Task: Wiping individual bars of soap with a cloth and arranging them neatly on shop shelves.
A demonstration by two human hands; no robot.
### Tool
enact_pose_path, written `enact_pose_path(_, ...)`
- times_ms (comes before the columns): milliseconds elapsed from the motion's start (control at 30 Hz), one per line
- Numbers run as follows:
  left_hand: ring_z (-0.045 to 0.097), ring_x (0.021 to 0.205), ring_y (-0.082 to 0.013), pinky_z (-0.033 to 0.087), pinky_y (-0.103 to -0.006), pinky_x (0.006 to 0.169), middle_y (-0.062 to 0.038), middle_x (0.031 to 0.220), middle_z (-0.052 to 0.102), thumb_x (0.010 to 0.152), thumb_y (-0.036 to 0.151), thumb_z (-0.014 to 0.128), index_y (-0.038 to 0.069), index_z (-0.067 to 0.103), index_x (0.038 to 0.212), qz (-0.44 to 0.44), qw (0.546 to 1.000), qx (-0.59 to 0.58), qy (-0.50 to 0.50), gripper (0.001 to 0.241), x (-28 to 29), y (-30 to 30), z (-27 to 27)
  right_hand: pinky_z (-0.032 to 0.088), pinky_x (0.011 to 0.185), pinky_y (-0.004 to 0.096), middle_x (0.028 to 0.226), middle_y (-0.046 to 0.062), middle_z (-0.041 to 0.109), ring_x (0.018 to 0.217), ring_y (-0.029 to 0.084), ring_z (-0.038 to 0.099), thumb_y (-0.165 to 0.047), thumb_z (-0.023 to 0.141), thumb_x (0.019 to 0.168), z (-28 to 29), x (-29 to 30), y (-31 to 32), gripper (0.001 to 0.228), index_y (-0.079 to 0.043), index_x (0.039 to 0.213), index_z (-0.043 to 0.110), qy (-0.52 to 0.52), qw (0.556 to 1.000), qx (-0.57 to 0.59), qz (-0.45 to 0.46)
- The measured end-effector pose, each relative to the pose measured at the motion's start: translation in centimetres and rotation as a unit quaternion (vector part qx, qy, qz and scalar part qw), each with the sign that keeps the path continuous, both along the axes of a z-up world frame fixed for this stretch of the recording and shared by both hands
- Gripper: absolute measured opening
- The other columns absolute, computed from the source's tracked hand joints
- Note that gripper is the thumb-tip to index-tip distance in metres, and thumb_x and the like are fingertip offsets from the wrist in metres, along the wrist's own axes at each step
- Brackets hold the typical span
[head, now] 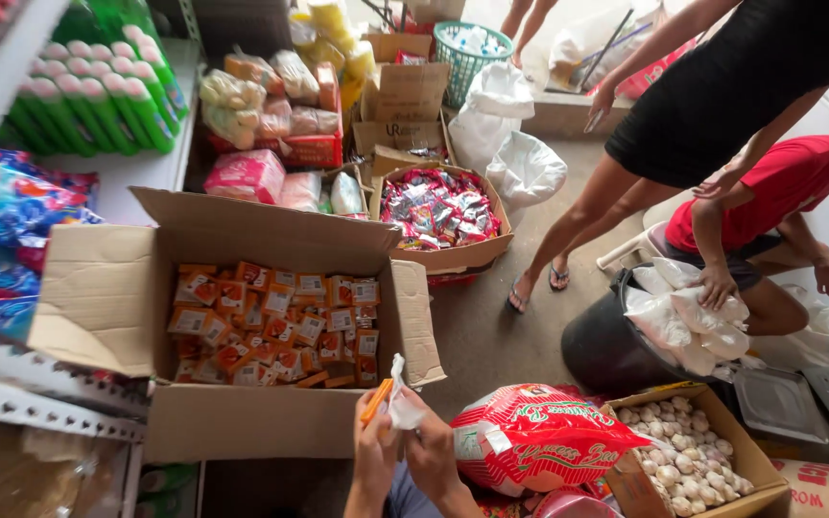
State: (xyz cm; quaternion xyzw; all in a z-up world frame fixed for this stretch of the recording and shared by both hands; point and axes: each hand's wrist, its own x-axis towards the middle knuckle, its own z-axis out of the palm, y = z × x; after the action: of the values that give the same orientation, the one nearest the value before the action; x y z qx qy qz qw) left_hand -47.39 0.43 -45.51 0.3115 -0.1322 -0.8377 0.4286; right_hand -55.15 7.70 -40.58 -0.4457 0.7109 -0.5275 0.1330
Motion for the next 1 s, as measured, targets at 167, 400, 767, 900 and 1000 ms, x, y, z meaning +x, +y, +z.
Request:
enact_pose_path(167,0.047,0.138,-0.0333,0.038,-0.0453,0.111,-0.019,0.156,0.042,0.090,0.056,0.039,0.007,0.039,0.154,-0.037,0.989,-0.085,-0.119,0.081,-0.4,0.8,5.6,0.047,0.058,0.038,0.070,0.011,0.068,0.061,0.021,0.055,-0.031,0.052,0.101,3.2,3.7,4.0,0.040,-0.001,0.076,0.064,-0.053,0.990,0.068,0.114)
enact_pose_path(400,0.060,0.119,-0.0308,0.046,-0.0422,0.099,-0.022,0.136,0.062,0.091,0.068,0.024,-0.005,0.049,0.147,-0.085,0.990,-0.105,-0.046,0.096,0.7,3.4,8.5,0.009,0.129,0.054,0.174,0.017,0.000,0.161,0.039,0.003,-0.067,0.006,0.104,6.9,4.3,4.6,0.085,-0.006,0.163,0.005,0.106,0.974,-0.047,0.196)
enact_pose_path(767,0.061,0.082,-0.0197,0.052,-0.0324,0.067,-0.021,0.112,0.064,0.095,0.069,0.032,-0.002,0.046,0.146,-0.059,0.989,-0.130,0.036,0.089,-0.5,4.9,6.3,0.058,0.084,0.033,0.173,0.016,0.002,0.150,0.034,0.035,-0.066,0.029,0.102,7.8,3.6,7.2,0.079,-0.008,0.156,0.038,0.014,0.976,-0.054,0.210)
enact_pose_path(900,0.060,0.098,-0.0223,0.049,-0.0349,0.081,-0.018,0.120,0.061,0.090,0.072,0.032,0.000,0.044,0.149,-0.079,0.983,-0.163,0.016,0.094,0.3,5.9,6.9,0.023,0.118,0.056,0.165,0.028,0.023,0.149,0.045,0.027,-0.064,0.010,0.107,8.9,5.2,8.3,0.083,0.002,0.157,0.021,0.150,0.963,-0.084,0.209)
enact_pose_path(1000,0.063,0.094,-0.0209,0.052,-0.0331,0.078,-0.016,0.115,0.063,0.091,0.071,0.039,-0.001,0.046,0.149,-0.061,0.986,-0.148,0.056,0.093,1.1,5.4,5.4,0.012,0.128,0.059,0.169,0.031,0.010,0.158,0.048,0.010,-0.060,0.013,0.109,9.5,5.8,8.7,0.081,0.003,0.159,0.014,0.169,0.950,-0.103,0.240)
